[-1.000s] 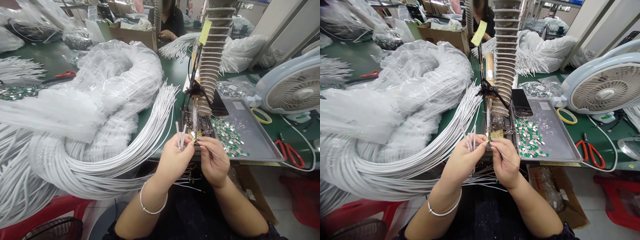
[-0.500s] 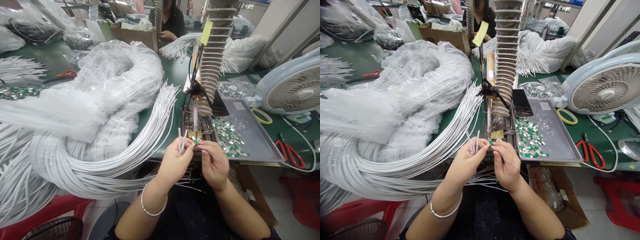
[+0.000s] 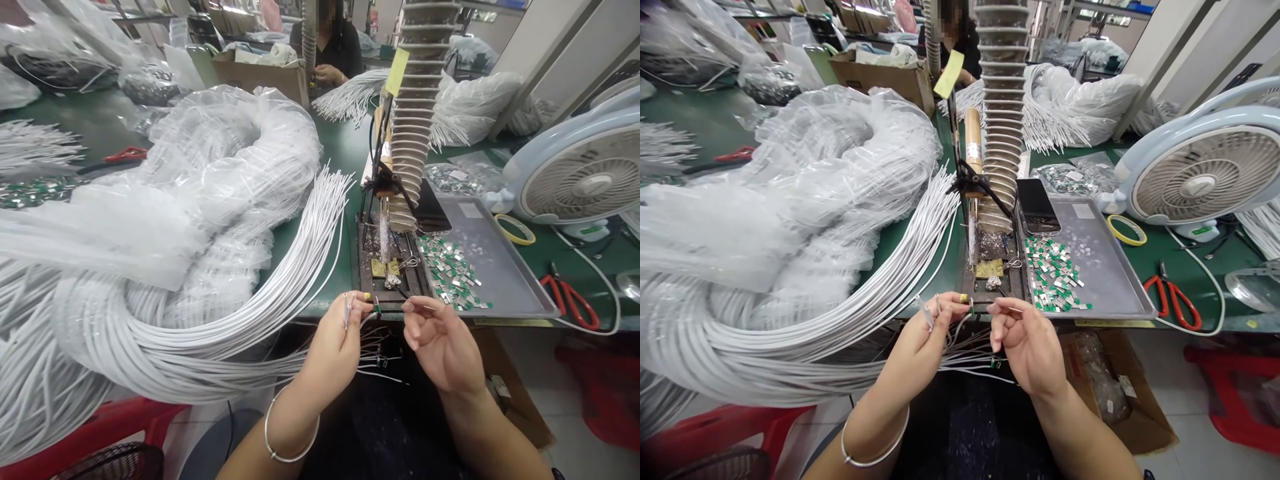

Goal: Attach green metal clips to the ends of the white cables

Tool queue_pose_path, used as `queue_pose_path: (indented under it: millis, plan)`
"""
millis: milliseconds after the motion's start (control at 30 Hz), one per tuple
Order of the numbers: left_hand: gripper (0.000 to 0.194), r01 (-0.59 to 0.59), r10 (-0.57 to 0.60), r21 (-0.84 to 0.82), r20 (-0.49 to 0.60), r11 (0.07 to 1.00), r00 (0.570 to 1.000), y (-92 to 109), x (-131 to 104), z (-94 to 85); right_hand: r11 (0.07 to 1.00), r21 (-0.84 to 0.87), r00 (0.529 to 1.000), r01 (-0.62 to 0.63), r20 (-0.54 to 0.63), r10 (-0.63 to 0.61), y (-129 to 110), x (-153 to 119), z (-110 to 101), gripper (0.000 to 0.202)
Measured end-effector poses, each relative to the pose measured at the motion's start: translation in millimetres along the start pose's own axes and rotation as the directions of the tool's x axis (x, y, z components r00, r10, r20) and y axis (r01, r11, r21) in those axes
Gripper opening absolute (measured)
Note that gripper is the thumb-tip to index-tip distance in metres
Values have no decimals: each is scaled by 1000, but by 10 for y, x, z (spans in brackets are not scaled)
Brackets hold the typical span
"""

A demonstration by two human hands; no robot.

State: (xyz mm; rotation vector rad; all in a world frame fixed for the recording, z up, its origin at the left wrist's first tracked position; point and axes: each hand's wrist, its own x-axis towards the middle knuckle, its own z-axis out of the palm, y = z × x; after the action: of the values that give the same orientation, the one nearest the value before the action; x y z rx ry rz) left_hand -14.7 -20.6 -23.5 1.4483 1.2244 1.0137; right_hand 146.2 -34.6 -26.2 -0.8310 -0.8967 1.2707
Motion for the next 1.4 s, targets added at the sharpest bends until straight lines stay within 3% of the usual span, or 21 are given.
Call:
queue_pose_path:
  millis: [100,167,233,300,333,400,467,533,600,700,800,967,1100,1200,1400]
  plan:
    - [26,-2,2,24,-31,1000,1000,1,-42,-23,983,111,989,-146,31,143,-105,-2,-12,28]
    - [27,44,-42,-43,35,998,998,-5,-54,-29,988,72,991,-134,10,134,-139,-33,-29,24]
    - [29,103,-85,-148,123,984,989,-17,-47,-26,998,-59,999,-35,-43,32,-146,-77,-57,22]
    - [30,143,-97,-268,179,953,979,-30,-26,-12,945,-303,982,126,-97,-162,-153,-98,-106,22]
    - [30,150,-90,-328,189,933,978,-36,-12,-2,864,-457,955,209,-93,-280,-164,-88,-140,21]
    - [28,145,-67,-437,189,888,980,-43,15,21,585,-741,873,331,5,-487,-210,-14,-228,19]
    - [26,133,-43,-528,179,839,983,-44,33,45,296,-881,816,368,153,-557,-279,123,-331,17]
    - [25,134,-36,-591,175,795,984,-39,44,66,86,-945,837,315,233,-496,-347,288,-435,17]
    - [25,145,-58,-629,156,764,986,-29,54,84,-51,-972,903,229,232,-362,-394,441,-523,17]
    - [28,171,-123,-652,118,738,985,-14,74,99,-187,-972,967,144,179,-182,-417,603,-603,16]
    - [30,236,-196,-654,136,718,971,-6,93,104,-272,-951,979,146,178,-99,-403,695,-618,17]
    - [29,286,-244,-663,158,692,957,9,102,112,-356,-925,979,133,178,-97,-365,759,-596,18]
    - [32,273,-242,-674,142,687,960,22,101,129,-348,-928,972,134,191,-136,-354,745,-604,20]
    - [34,267,-241,-679,135,684,961,17,104,146,-269,-951,954,153,213,-210,-370,700,-588,18]
    - [32,284,-267,-666,132,690,955,-1,101,186,26,-935,888,353,326,-325,-400,477,-378,13]
